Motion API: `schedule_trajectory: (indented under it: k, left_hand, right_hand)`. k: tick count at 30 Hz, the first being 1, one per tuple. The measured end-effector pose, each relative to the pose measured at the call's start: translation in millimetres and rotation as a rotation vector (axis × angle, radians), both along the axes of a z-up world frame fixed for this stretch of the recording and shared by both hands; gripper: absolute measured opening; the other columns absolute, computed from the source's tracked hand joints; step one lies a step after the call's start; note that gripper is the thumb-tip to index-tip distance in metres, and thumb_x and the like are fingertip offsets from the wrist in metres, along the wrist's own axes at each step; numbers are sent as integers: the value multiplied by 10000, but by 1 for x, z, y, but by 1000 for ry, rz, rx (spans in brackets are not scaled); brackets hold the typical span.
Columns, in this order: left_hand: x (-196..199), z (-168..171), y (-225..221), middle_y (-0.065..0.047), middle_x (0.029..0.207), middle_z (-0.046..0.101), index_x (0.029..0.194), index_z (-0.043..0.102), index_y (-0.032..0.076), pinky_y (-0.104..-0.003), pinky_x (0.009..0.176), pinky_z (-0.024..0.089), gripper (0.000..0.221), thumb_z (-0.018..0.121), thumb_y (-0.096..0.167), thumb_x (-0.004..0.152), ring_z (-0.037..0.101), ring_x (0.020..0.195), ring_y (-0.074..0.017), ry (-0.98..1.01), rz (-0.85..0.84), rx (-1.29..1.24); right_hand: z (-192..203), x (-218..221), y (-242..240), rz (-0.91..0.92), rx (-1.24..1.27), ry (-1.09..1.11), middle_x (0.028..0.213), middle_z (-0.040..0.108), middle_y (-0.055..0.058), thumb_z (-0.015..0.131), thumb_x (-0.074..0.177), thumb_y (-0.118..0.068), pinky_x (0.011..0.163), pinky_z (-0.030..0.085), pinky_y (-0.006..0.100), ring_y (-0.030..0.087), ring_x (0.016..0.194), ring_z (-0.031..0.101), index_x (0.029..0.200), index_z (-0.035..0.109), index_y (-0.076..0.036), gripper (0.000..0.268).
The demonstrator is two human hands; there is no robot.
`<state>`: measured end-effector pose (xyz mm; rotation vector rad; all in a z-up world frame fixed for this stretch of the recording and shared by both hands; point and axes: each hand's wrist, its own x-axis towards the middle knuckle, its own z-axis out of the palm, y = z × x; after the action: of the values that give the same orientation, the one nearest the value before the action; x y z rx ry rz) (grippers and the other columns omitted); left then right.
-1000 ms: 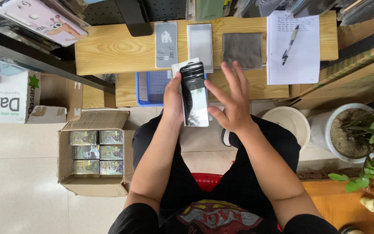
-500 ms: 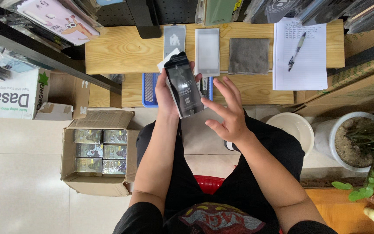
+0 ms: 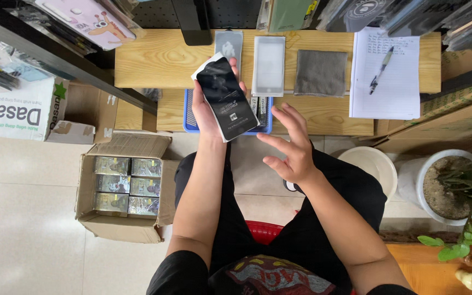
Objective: The person removes phone screen protectors from their paper sleeves to check them, handling the items individually on a desk. They also remove a mobile phone from a sleeve, look at the screen, and place it back inside.
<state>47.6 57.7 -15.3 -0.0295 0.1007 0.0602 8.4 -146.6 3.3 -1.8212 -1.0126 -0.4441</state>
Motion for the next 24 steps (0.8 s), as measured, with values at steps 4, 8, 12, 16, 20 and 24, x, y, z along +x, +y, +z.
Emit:
schedule_trajectory:
  k: [4, 8, 12, 16, 20, 24]
  left_hand:
    - [2, -10, -2, -189, 1483, 455, 1426, 481, 257, -583, 1030, 449, 474, 398, 496, 1025, 539, 1286, -357, 14, 10, 4]
    - [1, -17, -7, -201, 1456, 472, 1456, 431, 318, -602, 1037, 438, 477, 412, 521, 1025, 533, 1288, -354, 16, 42, 95]
    - [-6, -10, -15, -195, 1429, 491, 1489, 377, 327, -592, 1036, 460, 499, 400, 536, 1036, 532, 1291, -334, 39, 54, 207]
    - [-5, -5, -17, -202, 1425, 485, 1497, 359, 314, -618, 1033, 455, 523, 394, 549, 1031, 525, 1290, -344, 61, 61, 220]
    - [-8, 1, -21, -213, 1423, 482, 1502, 351, 306, -667, 1025, 430, 514, 359, 543, 1046, 520, 1290, -361, 80, 55, 228]
    - [-6, 2, -23, -217, 1423, 480, 1493, 359, 300, -702, 1024, 419, 520, 376, 555, 1040, 514, 1292, -383, 86, 60, 210]
  right_hand:
    - [0, -2, 5, -4, -26, -22, 1488, 406, 223, 511, 932, -542, 1108, 265, 610, 490, 1399, 295, 1275, 668, -167, 532]
    - [-2, -11, 15, 9, -145, -136, 1515, 391, 189, 502, 912, -616, 1114, 249, 591, 461, 1420, 271, 1282, 665, -273, 530]
    - [-10, -12, 18, -74, -214, -245, 1518, 396, 189, 529, 917, -599, 1075, 295, 605, 464, 1397, 303, 1298, 652, -295, 502]
    - [-10, -10, 17, -74, -173, -264, 1508, 405, 197, 550, 905, -597, 1068, 297, 617, 472, 1396, 298, 1280, 667, -288, 500]
    - [-10, -10, 14, -73, -159, -263, 1506, 400, 217, 570, 912, -557, 1067, 292, 626, 488, 1405, 278, 1266, 676, -270, 468]
    - [-11, -8, 10, -90, -162, -222, 1531, 365, 217, 557, 923, -544, 1085, 254, 641, 485, 1424, 236, 1291, 658, -269, 471]
